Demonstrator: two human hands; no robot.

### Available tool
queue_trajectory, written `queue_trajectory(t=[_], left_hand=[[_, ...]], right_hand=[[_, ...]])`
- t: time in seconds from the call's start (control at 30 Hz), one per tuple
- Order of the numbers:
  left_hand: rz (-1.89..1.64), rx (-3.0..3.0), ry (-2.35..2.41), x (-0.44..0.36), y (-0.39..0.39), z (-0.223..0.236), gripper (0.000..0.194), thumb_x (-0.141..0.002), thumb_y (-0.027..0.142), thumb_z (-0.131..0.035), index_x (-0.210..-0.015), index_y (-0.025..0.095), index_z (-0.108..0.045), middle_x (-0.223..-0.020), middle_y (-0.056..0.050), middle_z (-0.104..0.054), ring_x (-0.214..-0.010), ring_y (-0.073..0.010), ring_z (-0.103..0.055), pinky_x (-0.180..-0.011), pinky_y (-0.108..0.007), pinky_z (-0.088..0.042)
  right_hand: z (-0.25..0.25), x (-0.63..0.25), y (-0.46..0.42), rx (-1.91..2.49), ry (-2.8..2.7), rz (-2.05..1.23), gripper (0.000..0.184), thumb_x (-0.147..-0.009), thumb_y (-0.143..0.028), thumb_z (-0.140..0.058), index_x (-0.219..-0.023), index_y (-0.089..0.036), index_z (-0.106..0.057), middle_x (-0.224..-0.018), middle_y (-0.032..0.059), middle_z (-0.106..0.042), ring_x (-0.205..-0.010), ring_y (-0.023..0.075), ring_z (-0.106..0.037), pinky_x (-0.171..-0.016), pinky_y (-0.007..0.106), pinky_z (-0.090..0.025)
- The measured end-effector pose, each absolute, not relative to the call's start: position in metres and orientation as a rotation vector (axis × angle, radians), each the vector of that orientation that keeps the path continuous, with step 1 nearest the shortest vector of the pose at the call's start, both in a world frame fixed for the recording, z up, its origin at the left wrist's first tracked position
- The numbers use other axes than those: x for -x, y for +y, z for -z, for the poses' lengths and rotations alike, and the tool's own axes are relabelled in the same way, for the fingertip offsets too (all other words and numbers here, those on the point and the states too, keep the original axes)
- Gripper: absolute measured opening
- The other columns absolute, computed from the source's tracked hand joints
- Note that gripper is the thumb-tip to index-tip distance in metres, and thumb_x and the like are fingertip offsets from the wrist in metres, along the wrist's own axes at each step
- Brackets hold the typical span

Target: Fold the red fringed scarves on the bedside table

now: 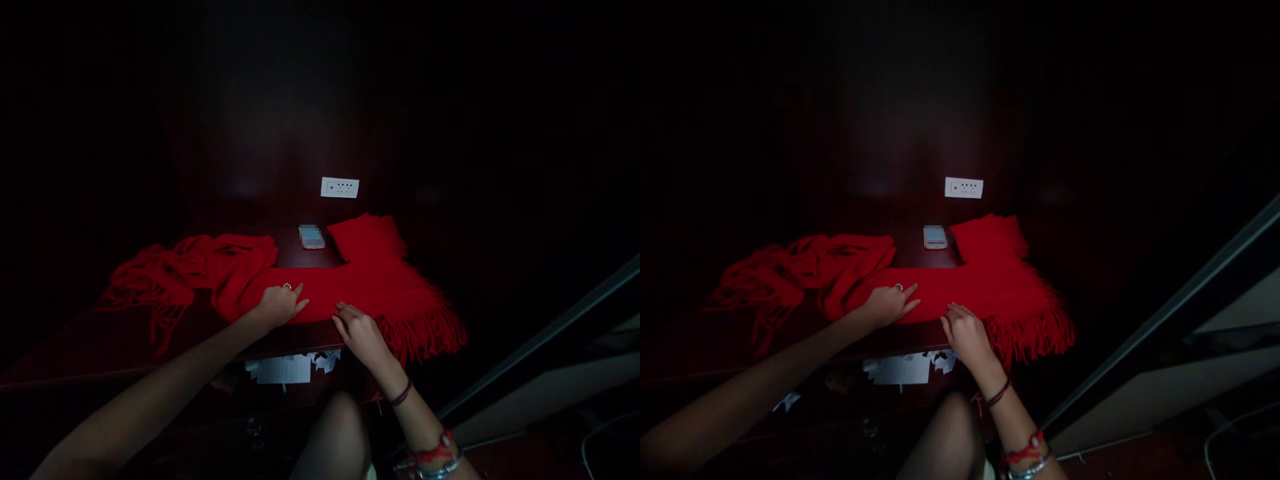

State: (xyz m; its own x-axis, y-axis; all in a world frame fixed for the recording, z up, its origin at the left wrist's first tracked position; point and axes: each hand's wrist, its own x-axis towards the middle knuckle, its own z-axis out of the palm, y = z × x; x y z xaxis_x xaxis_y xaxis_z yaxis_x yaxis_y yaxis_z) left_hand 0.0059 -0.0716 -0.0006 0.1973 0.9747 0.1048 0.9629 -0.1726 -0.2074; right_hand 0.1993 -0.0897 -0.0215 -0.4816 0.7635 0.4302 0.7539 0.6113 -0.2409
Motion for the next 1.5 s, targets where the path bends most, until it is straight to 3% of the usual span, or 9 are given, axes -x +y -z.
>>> queue_trajectory(t=[0.1, 0.2, 0.4, 0.53, 0.7, 0.97, 1.13, 1.4, 1.5], left_hand=[[-0.036, 2.235, -1.888, -0.01, -0.073, -0.003, 0.047, -0.082, 0.043, -0.028, -0.113, 0.012, -0.046, -0.095, -0.016, -0.056, -0.082, -0.0263, -0.055, -0.062, -0.034, -0.044], [0.075, 2.282, -1.879, -0.008, -0.068, -0.006, 0.043, -0.084, 0.04, -0.026, -0.108, 0.014, -0.051, -0.111, -0.016, -0.048, -0.099, -0.0267, -0.048, -0.075, -0.037, -0.041], [0.054, 2.379, -2.188, 0.003, -0.057, 0.011, 0.056, -0.08, 0.054, -0.018, -0.13, 0.028, -0.018, -0.137, -0.008, -0.013, -0.123, -0.0292, -0.01, -0.093, -0.054, -0.014], [0.091, 2.383, -2.185, 0.005, -0.056, 0.017, 0.057, -0.079, 0.056, -0.016, -0.13, 0.029, -0.017, -0.137, -0.006, -0.01, -0.124, -0.0272, -0.007, -0.095, -0.052, -0.01], [0.09, 2.365, -2.189, 0.004, -0.059, 0.014, 0.057, -0.079, 0.055, -0.015, -0.129, 0.029, -0.018, -0.137, -0.005, -0.012, -0.124, -0.0266, -0.009, -0.095, -0.051, -0.009], [0.112, 2.37, -2.149, 0.01, -0.052, 0.023, 0.058, -0.079, 0.057, -0.015, -0.129, 0.029, -0.019, -0.137, -0.006, -0.012, -0.124, -0.027, -0.009, -0.094, -0.052, -0.011], [0.136, 2.376, -2.142, 0.01, -0.051, 0.024, 0.057, -0.079, 0.056, -0.016, -0.129, 0.03, -0.019, -0.137, -0.005, -0.013, -0.124, -0.0267, -0.01, -0.094, -0.052, -0.011], [0.126, 2.369, -2.143, 0.008, -0.054, 0.021, 0.056, -0.079, 0.055, -0.016, -0.129, 0.03, -0.019, -0.137, -0.005, -0.013, -0.124, -0.0269, -0.01, -0.094, -0.052, -0.011], [0.125, 2.355, -2.144, 0.008, -0.055, 0.02, 0.056, -0.079, 0.056, -0.016, -0.129, 0.03, -0.019, -0.137, -0.005, -0.013, -0.124, -0.0266, -0.011, -0.094, -0.051, -0.012]], right_hand=[[0.014, -0.196, -0.09, 1.277, -2.358, 0.031, 0.038, -0.084, -0.032, -0.034, -0.111, -0.012, -0.049, -0.111, 0.0125, -0.053, -0.106, 0.0192, -0.045, -0.091, 0.035, -0.034], [0.005, -0.193, -0.085, 1.24, -2.556, -0.075, 0.053, -0.082, -0.046, -0.029, -0.127, -0.019, -0.028, -0.128, 0.0079, -0.036, -0.12, 0.0217, -0.025, -0.096, 0.043, -0.024], [0.003, -0.202, -0.086, 1.459, -2.767, -0.267, 0.069, -0.079, -0.058, -0.013, -0.131, -0.014, -0.016, -0.136, 0.0081, -0.012, -0.125, 0.0221, -0.007, -0.099, 0.044, -0.009], [-0.007, -0.207, -0.078, 1.547, -2.697, -0.194, 0.075, -0.077, -0.06, -0.012, -0.13, -0.008, -0.019, -0.136, 0.0136, -0.013, -0.125, 0.0236, -0.007, -0.1, 0.042, -0.009], [-0.016, -0.196, -0.042, 1.448, -2.709, -0.11, 0.063, -0.079, -0.057, -0.011, -0.132, -0.022, -0.013, -0.138, 0.0025, -0.008, -0.125, 0.0231, -0.003, -0.099, 0.045, -0.006], [-0.002, -0.257, -0.002, 1.897, -2.628, -0.004, 0.05, -0.083, -0.046, -0.017, -0.13, -0.031, -0.014, -0.138, -0.0034, -0.004, -0.125, 0.025, 0.0, -0.095, 0.053, -0.004], [-0.016, -0.308, 0.014, 2.196, -2.397, -0.085, 0.053, -0.082, -0.048, -0.015, -0.131, -0.027, -0.011, -0.138, 0.0031, -0.006, -0.124, 0.0265, -0.002, -0.094, 0.052, -0.01], [-0.02, -0.213, 0.01, 1.47, -2.7, -0.069, 0.062, -0.078, -0.059, -0.012, -0.13, -0.027, -0.017, -0.138, 0.0006, -0.01, -0.125, 0.0244, -0.004, -0.098, 0.048, -0.009], [-0.009, -0.198, 0.016, 1.485, -2.82, -0.124, 0.057, -0.079, -0.056, -0.017, -0.129, -0.028, -0.022, -0.136, 0.0008, -0.016, -0.124, 0.024, -0.008, -0.098, 0.05, -0.007]])
